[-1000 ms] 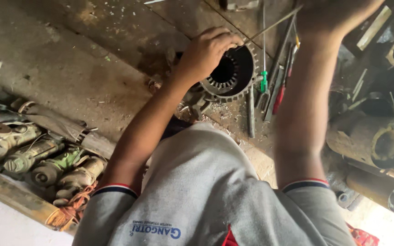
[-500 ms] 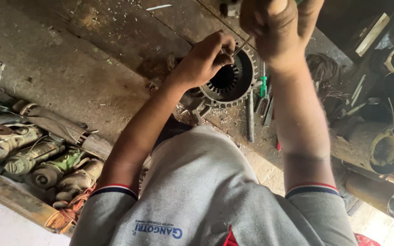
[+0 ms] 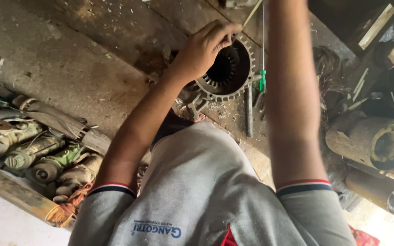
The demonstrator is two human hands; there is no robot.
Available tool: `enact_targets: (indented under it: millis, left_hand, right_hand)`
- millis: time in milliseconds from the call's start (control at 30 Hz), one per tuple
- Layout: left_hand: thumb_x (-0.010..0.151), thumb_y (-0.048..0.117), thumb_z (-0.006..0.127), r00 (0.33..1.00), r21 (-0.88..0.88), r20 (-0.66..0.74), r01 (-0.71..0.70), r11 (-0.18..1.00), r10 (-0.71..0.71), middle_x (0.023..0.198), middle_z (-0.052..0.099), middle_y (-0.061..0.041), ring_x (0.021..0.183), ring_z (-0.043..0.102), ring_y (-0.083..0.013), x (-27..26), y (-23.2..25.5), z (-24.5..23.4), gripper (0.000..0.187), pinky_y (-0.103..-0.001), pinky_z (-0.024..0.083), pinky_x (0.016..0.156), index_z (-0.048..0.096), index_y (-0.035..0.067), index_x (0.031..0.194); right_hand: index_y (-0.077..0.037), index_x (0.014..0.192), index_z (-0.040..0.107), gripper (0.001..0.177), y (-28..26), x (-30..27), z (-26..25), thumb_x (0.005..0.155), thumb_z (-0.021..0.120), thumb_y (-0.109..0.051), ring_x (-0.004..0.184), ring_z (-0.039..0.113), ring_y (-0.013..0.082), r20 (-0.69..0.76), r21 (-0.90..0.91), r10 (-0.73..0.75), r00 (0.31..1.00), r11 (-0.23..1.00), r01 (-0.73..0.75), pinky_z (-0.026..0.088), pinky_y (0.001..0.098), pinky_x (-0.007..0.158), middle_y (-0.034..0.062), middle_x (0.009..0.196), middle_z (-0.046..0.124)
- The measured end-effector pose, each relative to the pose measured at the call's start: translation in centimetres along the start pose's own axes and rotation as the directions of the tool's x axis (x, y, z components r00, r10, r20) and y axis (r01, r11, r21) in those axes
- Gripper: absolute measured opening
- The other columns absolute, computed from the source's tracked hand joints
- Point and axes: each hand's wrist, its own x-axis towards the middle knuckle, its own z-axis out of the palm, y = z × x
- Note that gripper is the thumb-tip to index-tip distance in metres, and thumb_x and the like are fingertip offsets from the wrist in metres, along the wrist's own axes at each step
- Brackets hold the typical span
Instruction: The person uses a hammer to strike the inner slots of a motor stator, then switches to a screwdriver to pry and adjust components inside the stator. The work is performed on a cluttered wooden workbench in a workshop.
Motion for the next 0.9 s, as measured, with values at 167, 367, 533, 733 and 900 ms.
enact_targets:
  millis: [167,367,533,733,900]
  left_hand:
    - [0.1,-0.002,0.069,0.987,-0.017,-0.121,-0.105,0.994,0.102,0.111,0.065,-0.007,0.102,0.07,-0.0223,0.5,0.2,-1.0,0.032,-0.034,0.062,0.09,0.058,0.01,0.127]
    - [0.097,-0.005,0.072,0.994,-0.035,-0.055,-0.101,0.994,0.099,0.109,0.068,-0.005,0.102,0.072,-0.0208,0.2,-0.9,-0.2,0.034,-0.031,0.062,0.09,0.058,0.013,0.123]
    - [0.095,-0.004,0.075,0.988,0.097,-0.006,-0.154,0.983,0.155,0.112,0.067,-0.003,0.107,0.07,-0.0231,-0.5,-1.7,-0.2,0.031,-0.035,0.06,0.097,0.057,0.015,0.111]
    - [0.101,0.001,0.071,0.979,0.098,-0.148,-0.124,0.987,0.138,0.12,0.063,-0.006,0.116,0.064,-0.0263,-0.3,-0.8,0.1,0.034,-0.036,0.059,0.105,0.059,0.013,0.13]
    - [0.101,-0.004,0.069,0.985,0.008,-0.165,-0.059,0.998,0.059,0.124,0.063,-0.009,0.119,0.062,-0.0272,-0.5,-0.7,-0.3,0.034,-0.038,0.057,0.103,0.059,0.01,0.13]
  right_hand:
    - [-0.011,0.127,0.041,0.031,0.7,0.3,-2.4,0.114,0.052,-0.036,0.068,0.049,0.017,0.055,0.12,0.056,0.997,0.991,-0.062,0.043,0.0308,0.063,0.0067,0.089,0.051]
    - [-0.012,0.122,0.042,0.037,-0.7,-0.1,-2.9,0.111,0.049,-0.046,0.065,0.046,0.0164,0.029,0.151,0.068,0.997,0.986,-0.072,0.04,0.0308,0.061,0.0061,0.084,0.048]
    - [-0.012,0.119,0.043,0.043,-1.1,-2.8,-3.8,0.109,0.047,-0.054,0.063,0.044,0.0159,0.028,0.149,0.082,0.996,0.985,-0.085,0.038,0.0308,0.059,0.0056,0.08,0.046]
    - [-0.013,0.114,0.045,0.051,2.3,-0.3,-6.0,0.106,0.044,-0.063,0.059,0.041,0.0153,0.049,0.161,0.144,0.988,0.975,-0.15,0.035,0.0308,0.056,0.005,0.076,0.043]
    - [-0.013,0.11,0.046,0.058,2.7,-2.8,-5.3,0.104,0.041,-0.071,0.057,0.039,0.0147,0.089,0.213,0.197,0.976,0.954,-0.212,0.033,0.0308,0.054,0.0045,0.072,0.04]
